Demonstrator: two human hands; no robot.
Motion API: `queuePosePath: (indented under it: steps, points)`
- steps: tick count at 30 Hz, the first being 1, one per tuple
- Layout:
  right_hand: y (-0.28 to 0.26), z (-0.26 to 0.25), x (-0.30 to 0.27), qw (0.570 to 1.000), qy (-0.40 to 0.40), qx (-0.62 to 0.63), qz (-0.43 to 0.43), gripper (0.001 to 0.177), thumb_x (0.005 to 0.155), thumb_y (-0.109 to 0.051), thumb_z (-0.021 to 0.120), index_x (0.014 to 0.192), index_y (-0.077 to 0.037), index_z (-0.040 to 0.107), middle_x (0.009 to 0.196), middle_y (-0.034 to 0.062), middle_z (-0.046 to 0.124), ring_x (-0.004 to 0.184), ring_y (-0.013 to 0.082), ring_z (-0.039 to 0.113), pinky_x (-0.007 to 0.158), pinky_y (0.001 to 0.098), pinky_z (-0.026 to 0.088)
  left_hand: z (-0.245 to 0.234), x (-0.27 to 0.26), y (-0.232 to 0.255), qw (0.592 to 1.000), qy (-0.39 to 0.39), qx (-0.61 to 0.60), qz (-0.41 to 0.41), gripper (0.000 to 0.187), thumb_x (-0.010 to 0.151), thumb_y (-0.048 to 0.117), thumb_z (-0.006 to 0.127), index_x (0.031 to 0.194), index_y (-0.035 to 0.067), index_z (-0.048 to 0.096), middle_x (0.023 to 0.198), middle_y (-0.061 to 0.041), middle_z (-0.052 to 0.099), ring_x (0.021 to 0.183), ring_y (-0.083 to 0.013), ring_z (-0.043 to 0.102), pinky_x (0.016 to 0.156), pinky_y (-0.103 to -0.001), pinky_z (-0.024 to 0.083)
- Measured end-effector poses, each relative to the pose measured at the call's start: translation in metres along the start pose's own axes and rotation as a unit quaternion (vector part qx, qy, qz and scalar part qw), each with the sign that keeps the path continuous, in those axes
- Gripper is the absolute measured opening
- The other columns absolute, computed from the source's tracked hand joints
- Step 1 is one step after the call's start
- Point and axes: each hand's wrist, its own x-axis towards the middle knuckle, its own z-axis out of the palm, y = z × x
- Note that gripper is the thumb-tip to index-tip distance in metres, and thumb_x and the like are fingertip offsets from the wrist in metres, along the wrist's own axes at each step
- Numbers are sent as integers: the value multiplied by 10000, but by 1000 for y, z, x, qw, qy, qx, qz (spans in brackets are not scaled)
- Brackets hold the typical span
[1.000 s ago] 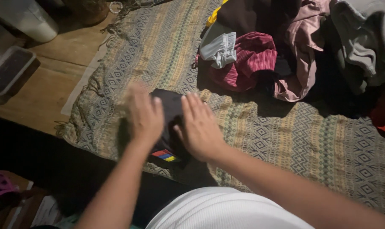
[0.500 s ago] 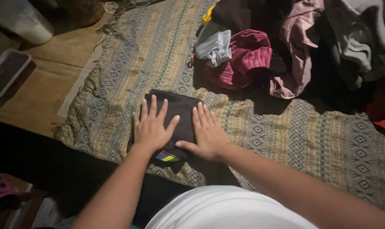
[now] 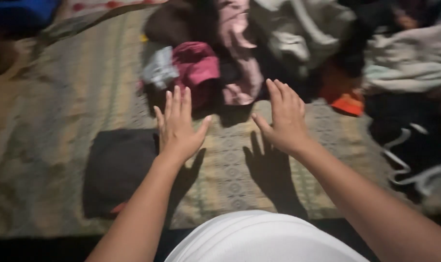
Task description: Folding various articles of clothing on a bed and organizing them into stacks.
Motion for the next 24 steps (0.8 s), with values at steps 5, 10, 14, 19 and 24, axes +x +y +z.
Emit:
queuePosePath:
  steps: [5,10,14,19,24]
  points:
    - [68,-46,-27,998,-8,-28,60,896,888,-371,738,1594,-47,291,1561,226,375,1441,424,337,1160,566,259,30,18,71,998,4,-43,42,913,888,496,692,1596,75,297,1672,-197,228,1556,-369,163,1213,-638,74]
    - [127,-80,-51,993,-13,-45,107,873,870,-361,744,1573,-57,325,1519,206,435,1384,414,398,1127,564,309,49,27,122,997,-11,-50,55,897,885,477,703,1585,76,310,1661,-201,245,1548,-371,175,1209,-644,83]
    - [162,-99,-60,993,-3,-52,109,859,864,-345,751,1557,-40,344,1477,199,477,1366,408,429,1091,571,339,61,31,154,996,-10,-55,65,893,890,486,695,1587,77,314,1653,-202,258,1544,-387,186,1213,-628,102]
    - [191,-114,-64,987,-22,-55,151,852,855,-343,759,1548,-51,356,1441,178,498,1333,401,444,1080,573,351,73,38,188,995,-9,-64,72,882,893,480,688,1591,89,318,1664,-201,258,1545,-386,203,1217,-616,123]
    - [215,-126,-66,990,-10,-63,123,827,860,-325,755,1537,-44,371,1422,181,505,1333,393,439,1080,570,341,84,44,216,996,-8,-41,75,877,902,476,692,1589,77,320,1655,-203,264,1542,-385,204,1212,-643,112]
